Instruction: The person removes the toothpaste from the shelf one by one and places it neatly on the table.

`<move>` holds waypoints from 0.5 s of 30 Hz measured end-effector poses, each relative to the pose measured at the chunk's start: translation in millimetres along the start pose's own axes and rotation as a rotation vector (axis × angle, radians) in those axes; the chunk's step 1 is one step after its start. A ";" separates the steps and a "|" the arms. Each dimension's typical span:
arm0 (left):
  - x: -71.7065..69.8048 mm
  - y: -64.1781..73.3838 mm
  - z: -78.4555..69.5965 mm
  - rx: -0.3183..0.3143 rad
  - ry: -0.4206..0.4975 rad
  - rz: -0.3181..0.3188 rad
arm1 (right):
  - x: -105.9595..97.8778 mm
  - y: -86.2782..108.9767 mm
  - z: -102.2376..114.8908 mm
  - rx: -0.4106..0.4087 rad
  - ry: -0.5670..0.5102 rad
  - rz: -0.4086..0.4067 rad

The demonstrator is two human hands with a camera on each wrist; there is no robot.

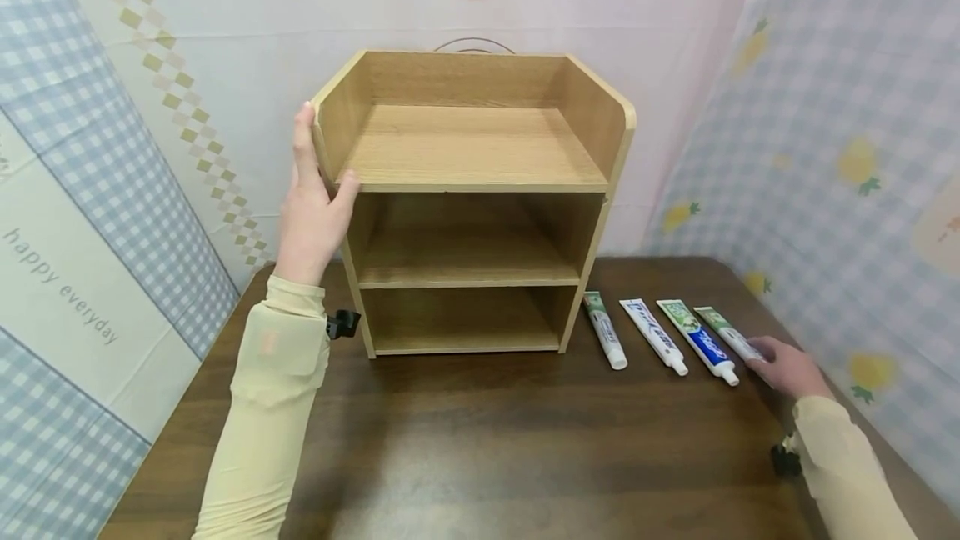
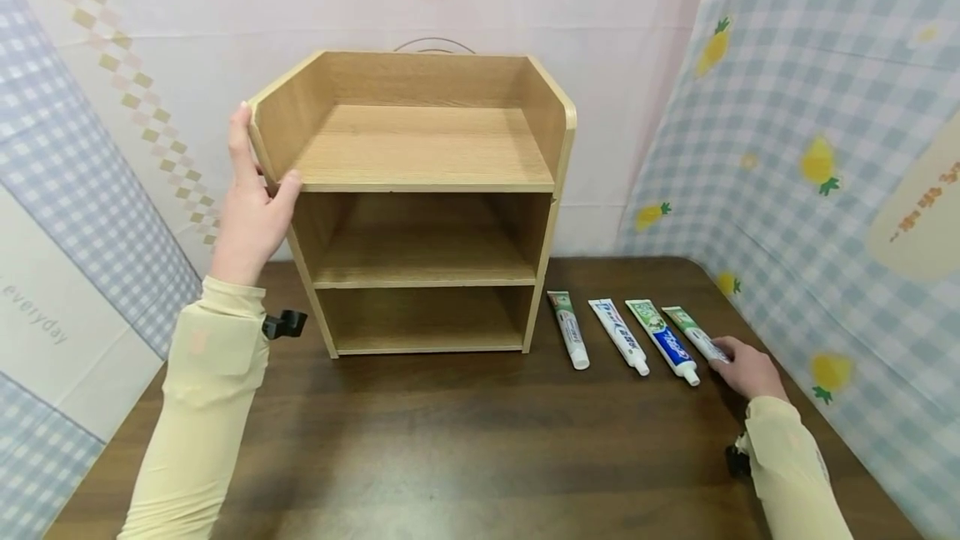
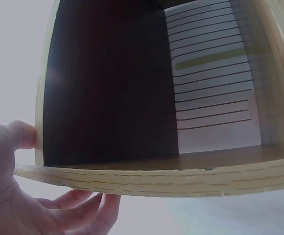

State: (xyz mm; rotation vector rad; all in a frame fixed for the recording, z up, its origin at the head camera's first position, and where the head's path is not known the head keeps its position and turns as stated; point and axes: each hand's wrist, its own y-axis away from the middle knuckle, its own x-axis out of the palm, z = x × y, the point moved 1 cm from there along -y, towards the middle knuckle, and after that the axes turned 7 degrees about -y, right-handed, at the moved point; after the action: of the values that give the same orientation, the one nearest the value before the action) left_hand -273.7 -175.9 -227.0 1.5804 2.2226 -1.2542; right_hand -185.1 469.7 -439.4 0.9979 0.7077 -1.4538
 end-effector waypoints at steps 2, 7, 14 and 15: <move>0.5 -0.3 -0.3 -0.002 -0.003 0.002 | 1.8 1.1 -1.5 0.006 -0.004 -0.005; 0.9 1.0 -0.1 -0.008 0.000 0.003 | 2.8 3.0 -1.6 -0.020 0.010 -0.048; 1.9 1.3 -1.5 -0.018 -0.006 0.009 | 2.3 4.8 -2.3 -0.015 0.021 -0.072; 1.5 1.0 -1.9 -0.018 -0.003 0.010 | 1.8 4.4 -1.7 -0.009 0.021 -0.070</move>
State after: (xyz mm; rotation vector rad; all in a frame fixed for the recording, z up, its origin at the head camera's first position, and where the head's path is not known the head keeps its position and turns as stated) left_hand -272.8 -173.4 -227.1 1.5798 2.2147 -1.2300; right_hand -180.4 469.7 -441.2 0.9907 0.7705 -1.5014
